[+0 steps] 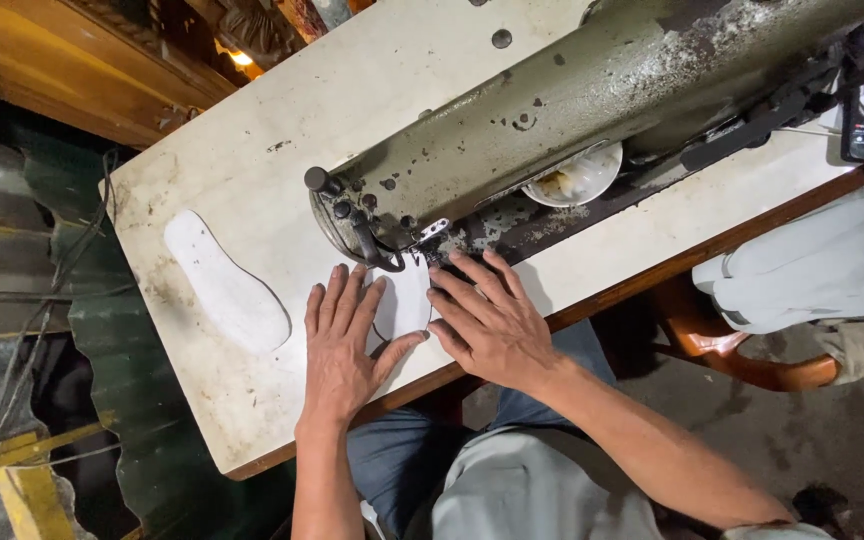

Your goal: Using an industrial sewing machine to stitch together layers of shoe insoles.

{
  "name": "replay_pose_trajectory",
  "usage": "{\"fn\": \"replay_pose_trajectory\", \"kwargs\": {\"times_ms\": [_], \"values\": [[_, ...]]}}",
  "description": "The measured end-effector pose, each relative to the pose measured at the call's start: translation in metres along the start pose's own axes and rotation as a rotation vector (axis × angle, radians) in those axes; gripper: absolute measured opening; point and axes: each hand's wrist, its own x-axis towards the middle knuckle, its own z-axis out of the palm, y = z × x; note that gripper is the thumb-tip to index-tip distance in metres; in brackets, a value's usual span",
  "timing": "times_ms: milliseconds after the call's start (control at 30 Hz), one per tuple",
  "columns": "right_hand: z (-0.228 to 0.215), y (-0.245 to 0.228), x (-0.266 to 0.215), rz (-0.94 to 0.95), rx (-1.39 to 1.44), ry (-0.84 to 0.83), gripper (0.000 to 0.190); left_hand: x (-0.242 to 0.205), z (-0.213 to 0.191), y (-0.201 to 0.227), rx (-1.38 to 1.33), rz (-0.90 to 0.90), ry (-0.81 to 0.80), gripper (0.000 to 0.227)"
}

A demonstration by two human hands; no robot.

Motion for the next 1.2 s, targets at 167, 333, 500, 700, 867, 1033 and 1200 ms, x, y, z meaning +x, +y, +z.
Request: {"fn": "replay_pose_trajectory", "kwargs": {"times_ms": [167,333,500,700,867,1033,1200], "values": [[0.002,0.002,-0.003,-0.026,0.012,0.036,0.026,0.004,0.002,-0.003,0.010,0.008,0.003,0.081],[0.000,0.000,-0.001,-0.045,0.001,0.041,0.025,0.007,0.003,-0.005,0.008,-0.010,0.004,0.079],[-0.003,-0.001,0.000,-0.030,-0.042,-0.007,0.031,0.017,-0.006,-0.005,-0.037,-0.022,-0.061,0.082],[-0.007,-0.003,0.003,0.003,-0.054,-0.053,0.037,0.025,-0.011,-0.023,-0.042,0.001,-0.137,0.071],[-0.005,-0.001,0.000,0.005,-0.036,-0.084,0.039,0.025,0.002,-0.035,-0.029,0.001,-0.147,0.072],[-0.004,0.000,-0.002,0.007,-0.032,-0.109,0.042,0.023,0.011,-0.041,-0.018,-0.003,-0.150,0.074],[-0.010,-0.002,0.001,0.038,-0.008,-0.153,0.044,0.020,0.021,-0.042,-0.007,-0.040,-0.120,0.074]]}}
